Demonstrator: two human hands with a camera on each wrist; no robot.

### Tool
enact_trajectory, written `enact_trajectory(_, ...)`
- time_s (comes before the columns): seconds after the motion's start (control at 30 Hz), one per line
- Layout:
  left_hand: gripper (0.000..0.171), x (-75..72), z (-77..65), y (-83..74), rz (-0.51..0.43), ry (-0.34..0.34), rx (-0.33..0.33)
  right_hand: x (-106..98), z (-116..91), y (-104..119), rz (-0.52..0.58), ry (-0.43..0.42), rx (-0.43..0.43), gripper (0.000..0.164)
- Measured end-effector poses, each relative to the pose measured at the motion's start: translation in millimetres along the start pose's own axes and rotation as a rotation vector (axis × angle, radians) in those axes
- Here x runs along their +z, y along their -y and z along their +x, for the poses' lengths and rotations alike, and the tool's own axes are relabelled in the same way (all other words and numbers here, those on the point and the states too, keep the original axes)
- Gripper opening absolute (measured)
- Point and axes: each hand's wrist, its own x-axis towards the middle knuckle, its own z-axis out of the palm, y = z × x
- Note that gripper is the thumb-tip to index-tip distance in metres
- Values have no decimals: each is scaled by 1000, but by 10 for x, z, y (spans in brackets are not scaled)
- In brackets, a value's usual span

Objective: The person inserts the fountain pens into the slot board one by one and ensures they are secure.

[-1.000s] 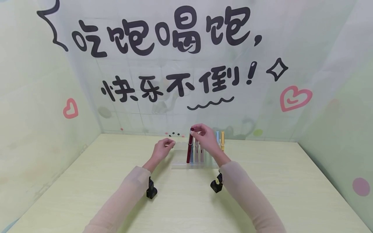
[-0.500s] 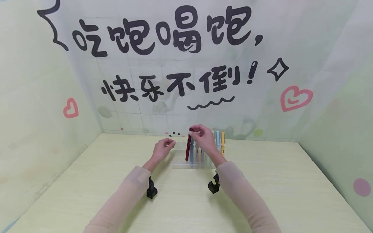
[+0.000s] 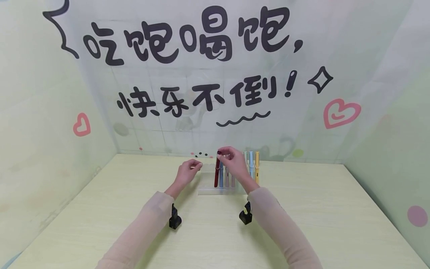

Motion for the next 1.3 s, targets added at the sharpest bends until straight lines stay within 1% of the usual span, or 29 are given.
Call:
enact_trajectory(0.13,20,2,-3,-4,1,-1,1,15,-9,-29,-18,6,3,24)
enact_trajectory(0.5,20,-18,-2,-27,12,2,1,60,3,-21,-16,34,-13,23)
enact_trajectory(0.77,20,-19,-5,-22,12,4,0,88,-13,-29,-52,34,18,21)
enact_trajectory(0.87,19,-18,-7,-26,5,3,6,88,-24,-26,-90,28,3,22)
enact_trajectory(1.07,21,-21,-7,-35,15,2,8,93,-36,-24,-201,30,-42,25)
enact_trajectory(1.3,21,-16,-20,-32,14,6,13,84,13,-80,-321,50,-96,29)
